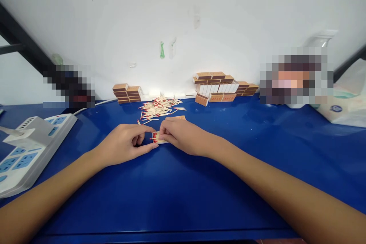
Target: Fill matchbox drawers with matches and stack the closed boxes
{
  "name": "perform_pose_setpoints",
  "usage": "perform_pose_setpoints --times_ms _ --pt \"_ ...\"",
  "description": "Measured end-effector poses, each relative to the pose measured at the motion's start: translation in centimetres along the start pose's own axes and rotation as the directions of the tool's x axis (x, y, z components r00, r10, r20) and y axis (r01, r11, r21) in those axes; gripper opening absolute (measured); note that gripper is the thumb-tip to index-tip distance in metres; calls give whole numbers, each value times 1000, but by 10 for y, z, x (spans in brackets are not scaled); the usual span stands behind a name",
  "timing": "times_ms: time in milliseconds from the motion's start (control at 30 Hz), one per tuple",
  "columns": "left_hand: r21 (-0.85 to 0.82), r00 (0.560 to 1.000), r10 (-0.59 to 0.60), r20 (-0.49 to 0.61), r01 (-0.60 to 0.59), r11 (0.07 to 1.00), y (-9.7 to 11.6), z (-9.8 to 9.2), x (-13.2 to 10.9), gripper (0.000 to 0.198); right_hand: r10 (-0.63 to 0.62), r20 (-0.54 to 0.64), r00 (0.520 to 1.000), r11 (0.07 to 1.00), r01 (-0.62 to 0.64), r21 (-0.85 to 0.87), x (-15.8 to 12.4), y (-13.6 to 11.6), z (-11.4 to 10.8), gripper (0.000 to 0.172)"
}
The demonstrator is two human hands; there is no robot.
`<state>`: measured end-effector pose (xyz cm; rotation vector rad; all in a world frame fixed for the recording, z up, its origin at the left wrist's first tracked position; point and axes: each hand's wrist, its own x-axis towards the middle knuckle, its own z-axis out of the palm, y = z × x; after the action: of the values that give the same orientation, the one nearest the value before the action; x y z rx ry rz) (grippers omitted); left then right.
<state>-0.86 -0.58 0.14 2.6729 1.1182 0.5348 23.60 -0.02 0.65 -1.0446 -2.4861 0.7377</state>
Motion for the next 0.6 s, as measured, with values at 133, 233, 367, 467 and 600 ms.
perform_pose_setpoints --times_ms 133,233,367,467,600 --pt "7 1000 -5 4 5 1000 0 0 0 31 57 57 997 998 -54 -38 -1 -3 -1 21" --pt "16 1000 -1 12 1 1000 -1 0 1 32 66 58 996 993 -60 -98 -1 -3 -2 24" --pt "16 1000 9 8 -9 1000 -1 0 1 31 52 -14 999 980 -54 -193 0 0 -4 18" --pt "20 1000 5 15 -5 1000 -1 -1 1 30 54 -36 998 973 -60 -224 2 2 -3 16" --pt "14 1000 -2 17 2 1000 0 -1 1 31 10 -53 999 976 -22 -215 2 2 -2 19"
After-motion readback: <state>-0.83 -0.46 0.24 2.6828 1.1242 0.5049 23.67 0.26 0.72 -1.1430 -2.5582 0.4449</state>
